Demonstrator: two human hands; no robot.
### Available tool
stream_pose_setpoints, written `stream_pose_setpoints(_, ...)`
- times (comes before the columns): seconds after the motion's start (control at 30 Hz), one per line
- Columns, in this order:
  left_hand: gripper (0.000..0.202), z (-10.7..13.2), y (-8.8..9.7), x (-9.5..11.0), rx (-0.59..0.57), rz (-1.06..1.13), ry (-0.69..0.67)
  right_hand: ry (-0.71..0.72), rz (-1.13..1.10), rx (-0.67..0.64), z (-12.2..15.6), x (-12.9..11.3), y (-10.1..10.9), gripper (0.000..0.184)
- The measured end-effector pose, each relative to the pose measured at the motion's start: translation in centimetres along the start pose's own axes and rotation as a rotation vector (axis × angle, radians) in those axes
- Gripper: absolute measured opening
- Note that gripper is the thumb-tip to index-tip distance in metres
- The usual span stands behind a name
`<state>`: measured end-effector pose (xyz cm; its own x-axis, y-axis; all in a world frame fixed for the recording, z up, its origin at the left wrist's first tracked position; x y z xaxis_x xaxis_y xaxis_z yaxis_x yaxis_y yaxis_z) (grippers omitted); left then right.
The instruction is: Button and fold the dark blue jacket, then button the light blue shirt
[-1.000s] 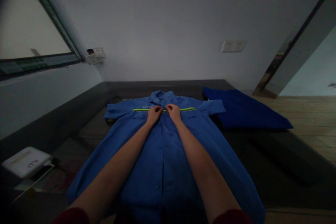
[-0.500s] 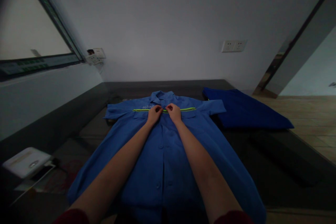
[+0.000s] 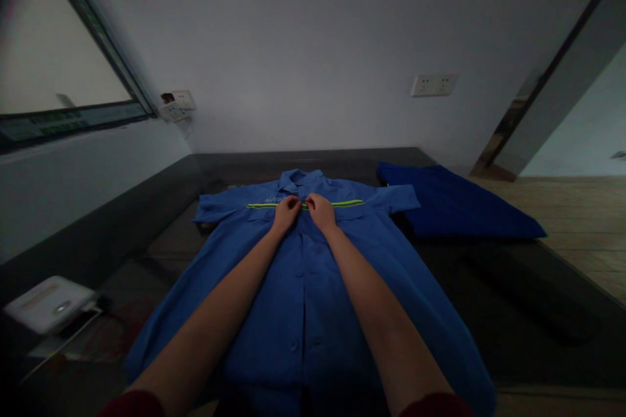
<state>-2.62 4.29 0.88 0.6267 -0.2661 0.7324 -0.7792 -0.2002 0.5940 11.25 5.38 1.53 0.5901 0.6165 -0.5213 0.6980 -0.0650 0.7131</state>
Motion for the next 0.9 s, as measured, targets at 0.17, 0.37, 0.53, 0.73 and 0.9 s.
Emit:
stream_pose_setpoints(0.17,0.012,0.05,0.12,0.12,0.006,0.006,-0.005,0.018,-0.003,-0.024,-0.10,0.24,-0.21,0.017)
stream_pose_setpoints(0.37,0.011,0.01,0.15,0.01,-0.002,-0.006,0.012,0.035,-0.015,-0.069,-0.21,0.33,-0.44,0.023)
stream_pose_setpoints(0.53,0.011,0.10,0.12,0.02,0.004,-0.025,0.040,-0.007,-0.025,-0.083,-0.17,0.17,-0.32,0.026)
stream_pose_setpoints(0.73,0.012,0.20,0.04,-0.07,0.013,-0.034,0.043,-0.106,-0.007,-0.034,-0.02,0.28,-0.05,0.027)
stream_pose_setpoints(0.9,0.012,0.11,0.03,-0.19,0.027,-0.014,0.036,-0.069,0.030,-0.046,0.03,0.10,-0.25,0.026)
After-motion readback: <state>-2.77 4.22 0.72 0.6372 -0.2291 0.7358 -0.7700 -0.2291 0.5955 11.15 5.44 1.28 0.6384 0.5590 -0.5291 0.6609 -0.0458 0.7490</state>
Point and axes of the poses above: each hand's wrist, its own z-axis away from the middle knuckle, its own y-axis out of the back of the hand, x = y × z, the point moved 3 cm from there along -z, towards the middle knuckle, and after that the axes turned 12 degrees about -x, right-handed, at the moved point
